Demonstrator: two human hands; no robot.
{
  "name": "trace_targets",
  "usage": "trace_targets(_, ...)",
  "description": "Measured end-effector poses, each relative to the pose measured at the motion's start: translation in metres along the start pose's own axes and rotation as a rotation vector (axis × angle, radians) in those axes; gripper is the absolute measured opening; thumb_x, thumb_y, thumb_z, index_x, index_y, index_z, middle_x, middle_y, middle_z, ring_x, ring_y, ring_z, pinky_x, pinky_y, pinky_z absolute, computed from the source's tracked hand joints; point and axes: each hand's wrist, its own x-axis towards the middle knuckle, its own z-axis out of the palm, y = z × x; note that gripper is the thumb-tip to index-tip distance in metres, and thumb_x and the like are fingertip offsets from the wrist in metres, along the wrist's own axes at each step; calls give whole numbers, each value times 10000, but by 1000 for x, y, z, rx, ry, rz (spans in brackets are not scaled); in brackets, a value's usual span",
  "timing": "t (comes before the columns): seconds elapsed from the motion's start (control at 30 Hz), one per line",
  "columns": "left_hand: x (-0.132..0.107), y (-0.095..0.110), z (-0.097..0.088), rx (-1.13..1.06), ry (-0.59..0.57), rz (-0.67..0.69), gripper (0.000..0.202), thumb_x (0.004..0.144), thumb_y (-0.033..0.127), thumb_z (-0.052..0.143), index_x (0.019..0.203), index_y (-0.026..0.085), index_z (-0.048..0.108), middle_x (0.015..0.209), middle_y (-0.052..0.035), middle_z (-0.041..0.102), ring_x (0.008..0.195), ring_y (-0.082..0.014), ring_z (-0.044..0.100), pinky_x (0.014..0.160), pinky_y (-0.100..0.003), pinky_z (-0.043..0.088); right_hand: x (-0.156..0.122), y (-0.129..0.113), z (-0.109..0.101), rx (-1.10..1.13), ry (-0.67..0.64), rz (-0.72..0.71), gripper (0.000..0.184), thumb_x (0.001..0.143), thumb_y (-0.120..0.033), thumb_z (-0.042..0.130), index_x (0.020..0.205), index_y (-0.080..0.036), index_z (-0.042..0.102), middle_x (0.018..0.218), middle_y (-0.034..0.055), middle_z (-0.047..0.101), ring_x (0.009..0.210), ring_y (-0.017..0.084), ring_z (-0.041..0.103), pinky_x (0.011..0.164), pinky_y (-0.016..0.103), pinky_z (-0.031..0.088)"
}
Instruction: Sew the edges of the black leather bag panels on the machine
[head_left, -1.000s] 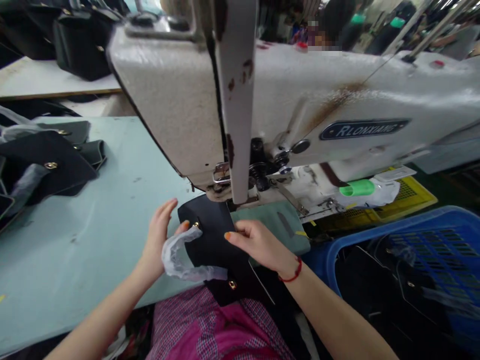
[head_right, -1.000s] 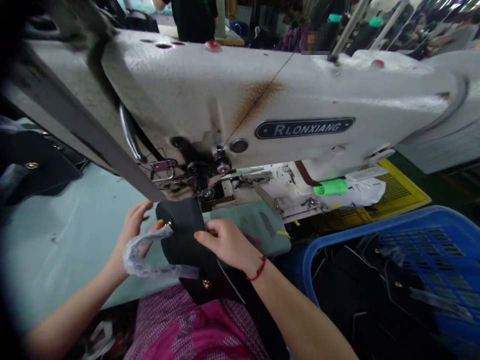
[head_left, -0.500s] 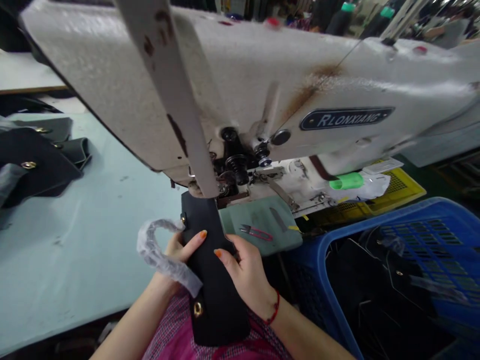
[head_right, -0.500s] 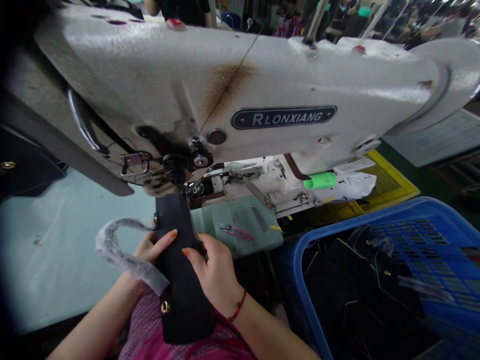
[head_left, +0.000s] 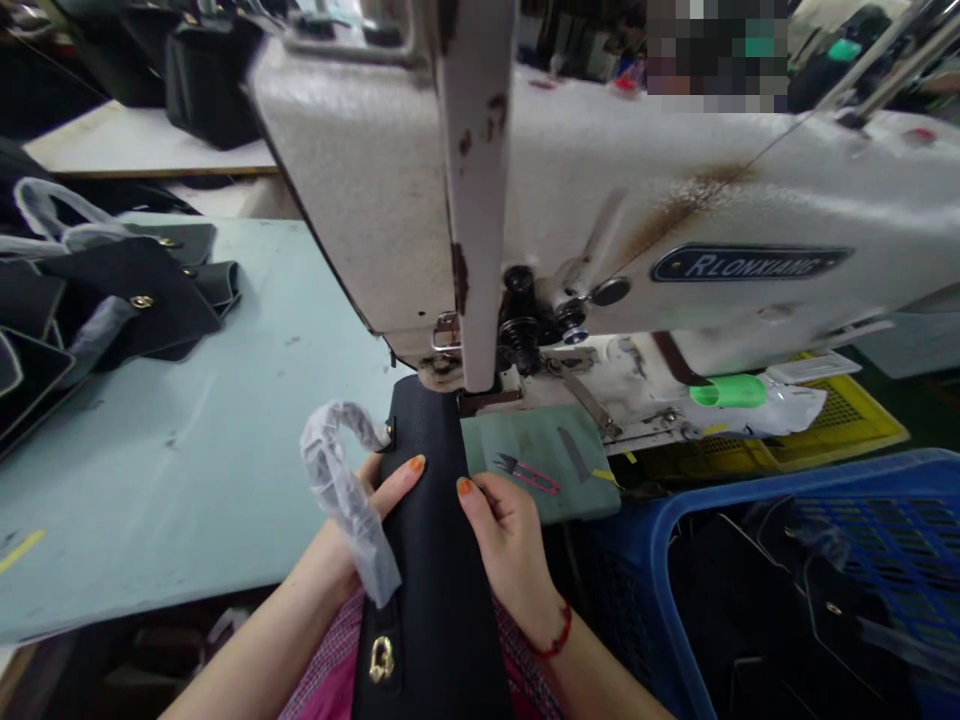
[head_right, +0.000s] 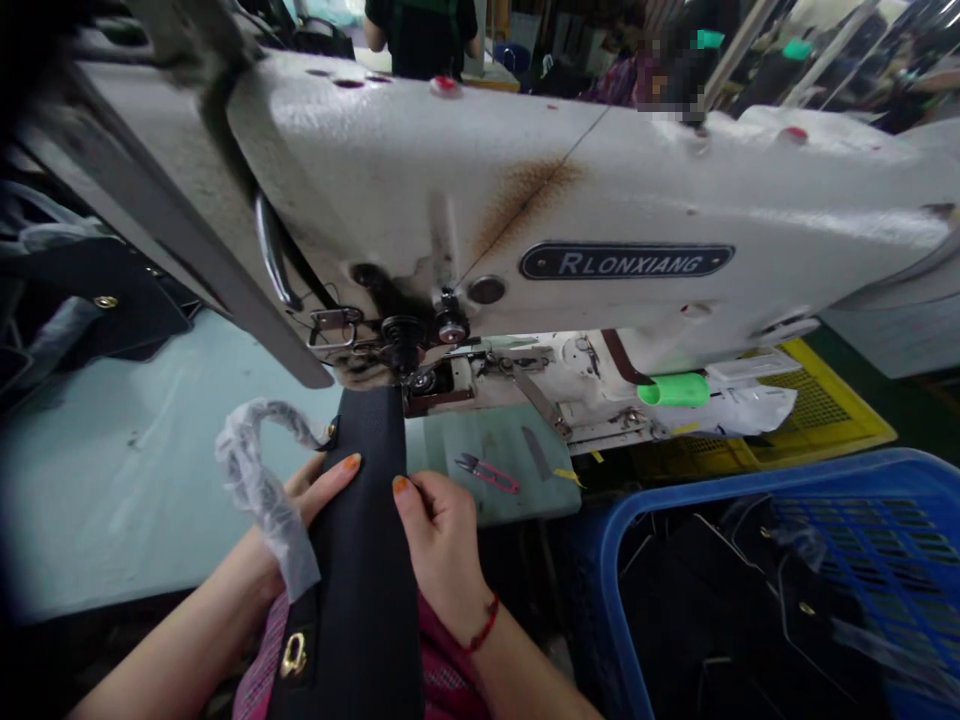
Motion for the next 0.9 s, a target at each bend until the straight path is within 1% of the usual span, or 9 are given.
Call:
trace_targets(0.1,2,-2,0,32,-15,34,555,649,336,861,1123,222,596,1011,-91,734,740,-237,734,636,-327,619,1,2,-1,5,-5,21,415,945,-441,497,628,-177,463,604,-30,385,576,104,352,518,233,272)
trace_targets(0.27,13,-4,-4,98,-15,85,543,652,361,864,1092,186,599,916,-102,733,736,-254,734,634,-336,620,5,3,-3,-7,-20,21,406,939,-433,515,631,-170,480,609,-28,386,581,102,353,525,236,267)
trace_targets(0.37,17,-1,-3,88,-26,96,540,645,347,870,1085,189,598,920,-102,733,756,-261,736,641,-341,622,10,2,-3,10,-18,20,410,938,-437,521,630,-169,478,608,-29,386,578,100,347,524,236,263)
trace_targets(0.53,26,8,2,75,-31,115,551,642,325,873,1100,198,594,904,-95,739,793,-266,739,657,-340,626,21,-1,-1,57,-27,35,391,923,-455,543,668,-159,536,623,-24,421,590,104,372,530,231,286)
trace_targets(0.67,33,16,5,88,-8,107,534,623,317,883,1057,187,599,866,-90,740,740,-257,738,614,-329,626,31,-3,-1,75,-42,46,386,923,-451,545,676,-154,556,632,-18,437,600,106,386,539,233,295)
trace_targets(0.73,37,20,7,70,-17,123,549,612,304,888,1067,182,605,875,-91,744,706,-248,736,588,-319,624,36,-5,-1,85,-51,39,377,923,-444,543,680,-156,557,636,-18,435,597,105,379,533,232,289)
trace_targets(0.9,47,27,9,52,-24,156,548,593,301,898,1049,174,622,836,-76,747,673,-242,735,554,-293,621,49,-9,-1,104,-69,17,383,908,-438,557,646,-162,516,636,-20,418,599,103,362,532,226,289)
